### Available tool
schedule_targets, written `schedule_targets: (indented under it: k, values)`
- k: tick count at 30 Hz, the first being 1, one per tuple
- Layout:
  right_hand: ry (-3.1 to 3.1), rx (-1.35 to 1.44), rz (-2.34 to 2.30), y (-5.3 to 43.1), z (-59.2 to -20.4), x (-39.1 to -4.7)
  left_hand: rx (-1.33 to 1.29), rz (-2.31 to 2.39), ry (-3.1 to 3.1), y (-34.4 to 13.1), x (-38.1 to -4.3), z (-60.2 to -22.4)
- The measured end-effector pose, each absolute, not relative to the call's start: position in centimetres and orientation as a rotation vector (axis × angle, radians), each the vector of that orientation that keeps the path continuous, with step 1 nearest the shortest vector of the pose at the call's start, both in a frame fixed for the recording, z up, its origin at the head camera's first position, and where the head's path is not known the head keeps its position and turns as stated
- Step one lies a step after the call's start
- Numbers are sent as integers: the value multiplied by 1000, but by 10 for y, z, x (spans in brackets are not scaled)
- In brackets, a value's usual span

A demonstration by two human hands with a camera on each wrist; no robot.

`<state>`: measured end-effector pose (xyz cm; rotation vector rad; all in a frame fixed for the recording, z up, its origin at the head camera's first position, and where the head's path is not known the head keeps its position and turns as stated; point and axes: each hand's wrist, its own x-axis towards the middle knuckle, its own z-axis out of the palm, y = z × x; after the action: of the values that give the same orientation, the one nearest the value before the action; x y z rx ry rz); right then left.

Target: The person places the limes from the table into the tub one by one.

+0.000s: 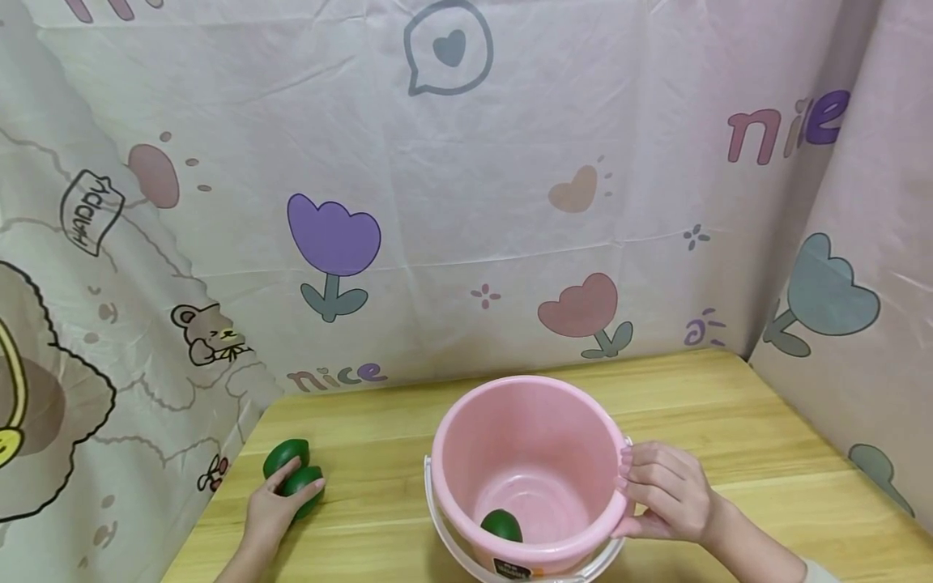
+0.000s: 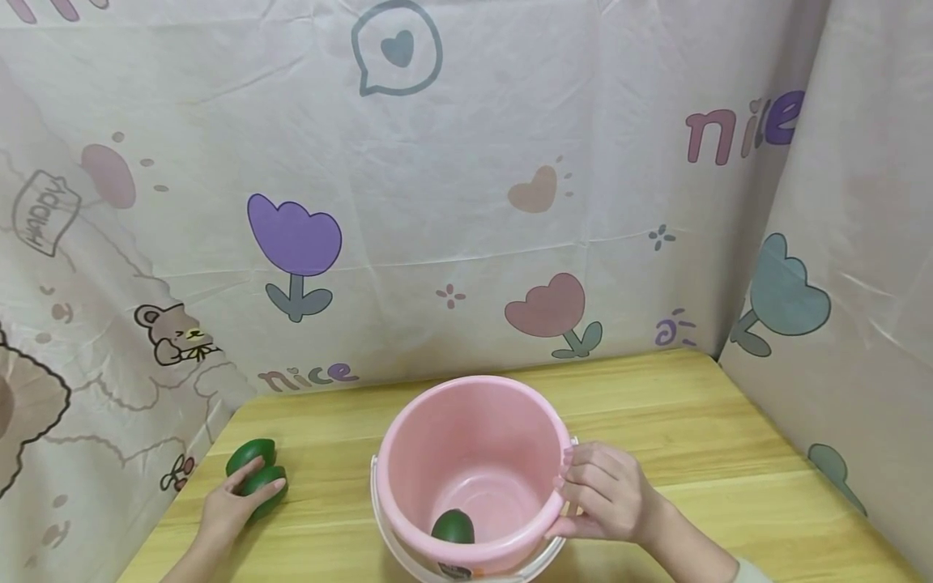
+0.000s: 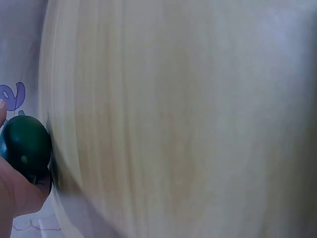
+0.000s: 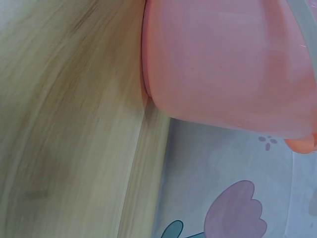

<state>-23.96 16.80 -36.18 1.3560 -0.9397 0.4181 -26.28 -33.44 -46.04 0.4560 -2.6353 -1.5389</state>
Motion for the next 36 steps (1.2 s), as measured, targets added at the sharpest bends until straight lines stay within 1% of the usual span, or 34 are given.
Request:
schedule_targets:
  k: [6, 20, 36]
  values:
    - [-938, 1360, 413, 168, -361, -239, 484, -1488, -2682, -334, -264, -464]
    - [-939, 1356, 415, 168, -362, -239, 450, -1407, -2708, -336, -268, -477]
    - [-929, 1355, 416, 167, -362, -241, 435, -1382, -2772, -333, -270, -474]
